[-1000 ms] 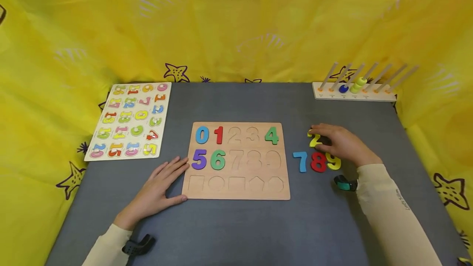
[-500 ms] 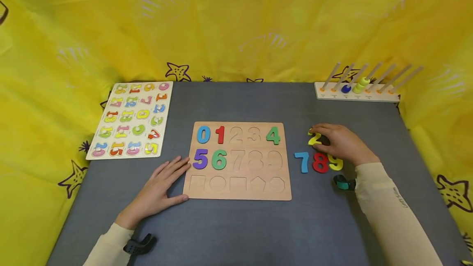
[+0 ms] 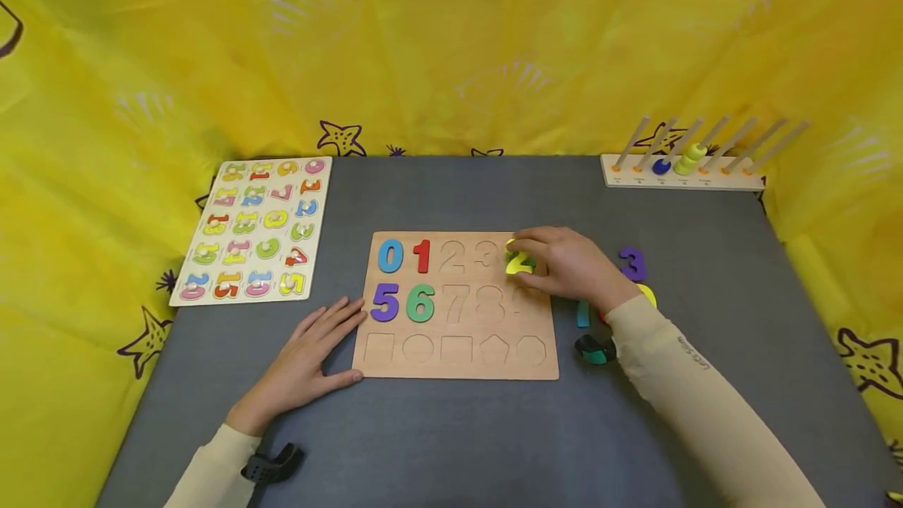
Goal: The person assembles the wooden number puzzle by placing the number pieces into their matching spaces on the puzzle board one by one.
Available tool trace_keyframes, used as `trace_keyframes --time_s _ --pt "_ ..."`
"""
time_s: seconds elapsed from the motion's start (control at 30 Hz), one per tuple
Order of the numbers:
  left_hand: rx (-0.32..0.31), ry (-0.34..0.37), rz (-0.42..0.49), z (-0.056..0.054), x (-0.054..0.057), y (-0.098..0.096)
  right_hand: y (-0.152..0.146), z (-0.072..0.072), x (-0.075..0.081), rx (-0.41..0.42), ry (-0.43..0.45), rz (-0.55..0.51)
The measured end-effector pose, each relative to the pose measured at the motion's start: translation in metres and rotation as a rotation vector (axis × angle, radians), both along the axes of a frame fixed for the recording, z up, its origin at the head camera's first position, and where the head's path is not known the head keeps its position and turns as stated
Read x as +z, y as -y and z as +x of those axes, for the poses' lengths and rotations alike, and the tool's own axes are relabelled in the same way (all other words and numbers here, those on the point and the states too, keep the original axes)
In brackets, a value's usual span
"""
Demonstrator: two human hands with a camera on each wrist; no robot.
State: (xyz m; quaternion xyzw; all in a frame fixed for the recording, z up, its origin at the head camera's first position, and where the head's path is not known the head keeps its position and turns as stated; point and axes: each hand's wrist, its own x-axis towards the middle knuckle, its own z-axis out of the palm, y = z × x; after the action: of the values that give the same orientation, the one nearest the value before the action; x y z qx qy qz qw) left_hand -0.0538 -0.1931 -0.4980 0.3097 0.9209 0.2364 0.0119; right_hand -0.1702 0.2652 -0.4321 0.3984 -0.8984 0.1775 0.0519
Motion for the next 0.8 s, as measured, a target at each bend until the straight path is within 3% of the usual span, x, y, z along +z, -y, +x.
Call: trace_keyframes --time_s 0.17,0.3,0.53,0.8 --pt "0.002 -0.009 0.01 0.001 0.0 0.0 0.053 -0.004 -0.005 -0.008 0.04 0.062" --pt "-0.002 -0.026 0.01 0.002 -0.001 0.001 0.079 -0.007 -0.013 -0.035 0.055 0.119" --pt "-0.001 -0.012 0.003 0.002 -0.003 0.001 0.093 -0.01 -0.019 -0.084 0.068 0.159" --pt "0.006 0.013 -0.001 0.002 -0.002 0.001 0.099 -0.015 -0.021 -0.084 0.058 0.169"
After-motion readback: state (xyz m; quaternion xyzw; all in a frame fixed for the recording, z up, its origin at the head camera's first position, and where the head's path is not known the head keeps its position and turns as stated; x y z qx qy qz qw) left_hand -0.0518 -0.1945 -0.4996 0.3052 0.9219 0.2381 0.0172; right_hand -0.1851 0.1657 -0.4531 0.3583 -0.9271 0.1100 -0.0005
